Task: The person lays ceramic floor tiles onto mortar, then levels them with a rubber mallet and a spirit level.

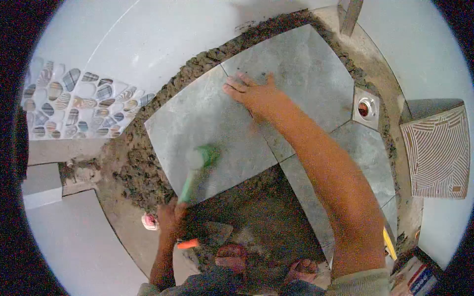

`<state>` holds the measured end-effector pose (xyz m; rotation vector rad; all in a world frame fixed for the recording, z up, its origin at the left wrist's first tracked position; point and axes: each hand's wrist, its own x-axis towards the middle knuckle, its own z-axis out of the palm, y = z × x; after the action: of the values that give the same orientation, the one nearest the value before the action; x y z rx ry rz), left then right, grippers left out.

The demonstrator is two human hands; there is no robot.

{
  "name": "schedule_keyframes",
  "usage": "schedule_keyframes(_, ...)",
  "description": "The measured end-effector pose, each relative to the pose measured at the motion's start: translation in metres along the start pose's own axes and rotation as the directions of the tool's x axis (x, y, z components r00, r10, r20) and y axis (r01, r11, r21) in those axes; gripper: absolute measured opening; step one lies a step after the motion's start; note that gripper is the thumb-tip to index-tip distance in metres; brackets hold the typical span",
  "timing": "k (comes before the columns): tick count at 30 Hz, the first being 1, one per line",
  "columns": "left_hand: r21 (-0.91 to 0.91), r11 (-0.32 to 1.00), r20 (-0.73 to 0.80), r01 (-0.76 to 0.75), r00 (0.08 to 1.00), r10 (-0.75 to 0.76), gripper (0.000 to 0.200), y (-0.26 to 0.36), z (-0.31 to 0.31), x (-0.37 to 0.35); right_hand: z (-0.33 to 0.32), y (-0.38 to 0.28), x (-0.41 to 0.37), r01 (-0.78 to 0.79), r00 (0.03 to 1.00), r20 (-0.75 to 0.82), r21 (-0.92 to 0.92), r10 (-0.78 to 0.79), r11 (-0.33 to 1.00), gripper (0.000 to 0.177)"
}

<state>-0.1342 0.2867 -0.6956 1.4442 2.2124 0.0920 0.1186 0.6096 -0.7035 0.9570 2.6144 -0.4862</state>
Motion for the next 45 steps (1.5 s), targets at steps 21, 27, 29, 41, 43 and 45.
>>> schedule_keyframes(21,0.037,0.994,-0.162,-0.106,0.981,0.110,0.047,0.028,-0.034,0.077,-0.013,-0.010,-0.009,-0.013,0.998,0.056,-0.199,0.025,0.980,0.147)
schedule_keyframes(27,0.144,0.983,0.018,-0.113,0.994,0.111,0.052,0.018,-0.024,0.079,-0.002,-0.008,0.000,-0.011,0.999,0.027,-0.233,0.018,0.972,0.140)
schedule_keyframes(29,-0.062,0.997,-0.011,-0.052,0.999,0.051,0.054,0.035,-0.036,0.073,-0.001,-0.011,-0.005,-0.006,1.000,-0.001,-0.253,0.006,0.968,0.137)
schedule_keyframes(41,-0.023,1.000,0.093,0.020,0.996,-0.017,0.049,0.032,-0.022,-0.004,0.016,-0.014,-0.048,-0.021,0.996,0.082,-0.122,0.031,0.992,0.119)
schedule_keyframes(43,-0.044,0.996,-0.026,-0.073,0.997,0.072,0.048,0.019,-0.010,-0.013,0.018,-0.014,-0.047,-0.012,0.997,0.078,-0.150,0.024,0.989,0.120)
schedule_keyframes(45,-0.042,0.984,-0.167,-0.171,0.973,0.162,0.046,0.009,0.001,-0.015,0.019,-0.014,-0.046,-0.009,0.996,0.084,-0.130,0.020,0.991,0.121)
